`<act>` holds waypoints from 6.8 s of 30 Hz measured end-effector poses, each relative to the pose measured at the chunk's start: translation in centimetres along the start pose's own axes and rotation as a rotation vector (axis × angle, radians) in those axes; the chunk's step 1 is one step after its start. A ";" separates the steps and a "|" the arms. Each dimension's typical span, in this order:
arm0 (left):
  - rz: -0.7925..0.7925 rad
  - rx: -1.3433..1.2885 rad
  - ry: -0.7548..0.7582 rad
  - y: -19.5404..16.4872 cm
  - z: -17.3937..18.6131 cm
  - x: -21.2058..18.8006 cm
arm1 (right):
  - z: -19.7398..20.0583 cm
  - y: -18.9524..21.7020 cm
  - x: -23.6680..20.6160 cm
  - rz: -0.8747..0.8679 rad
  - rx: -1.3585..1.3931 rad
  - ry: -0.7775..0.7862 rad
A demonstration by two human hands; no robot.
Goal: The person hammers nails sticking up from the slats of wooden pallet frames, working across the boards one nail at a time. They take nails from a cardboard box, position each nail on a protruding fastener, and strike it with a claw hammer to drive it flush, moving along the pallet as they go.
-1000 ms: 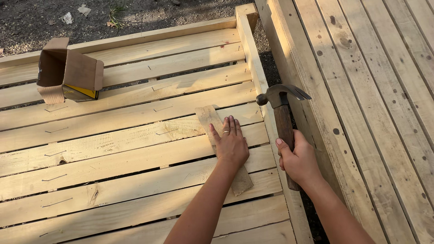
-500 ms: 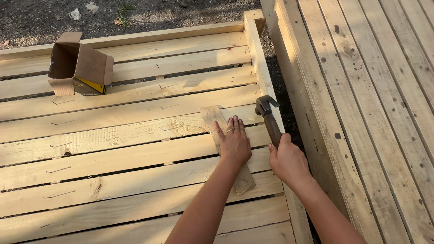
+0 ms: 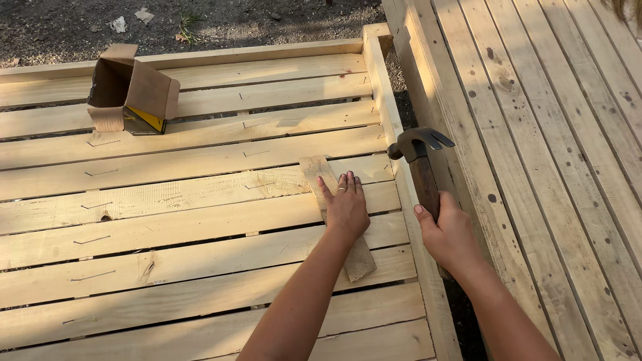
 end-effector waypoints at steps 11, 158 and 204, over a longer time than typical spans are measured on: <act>-0.011 0.015 -0.157 0.0 1.3 2.7 | -2.0 -2.5 0.8 -0.188 0.512 0.137; 0.046 -0.472 -0.542 8.7 3.5 -3.5 | -8.8 1.6 1.5 0.008 0.640 -0.035; -0.164 -0.189 -0.761 39.3 24.7 -13.2 | -18.6 24.0 -9.5 0.150 -0.545 0.467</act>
Point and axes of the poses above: each hand's wrist, its own x-axis towards the middle knuckle, its own z-axis out of the back of the hand, y = z × x, the point moved 8 cm from there along x, towards the middle knuckle, and after that the axes turned 14 degrees about -x, right-handed, at the moved point
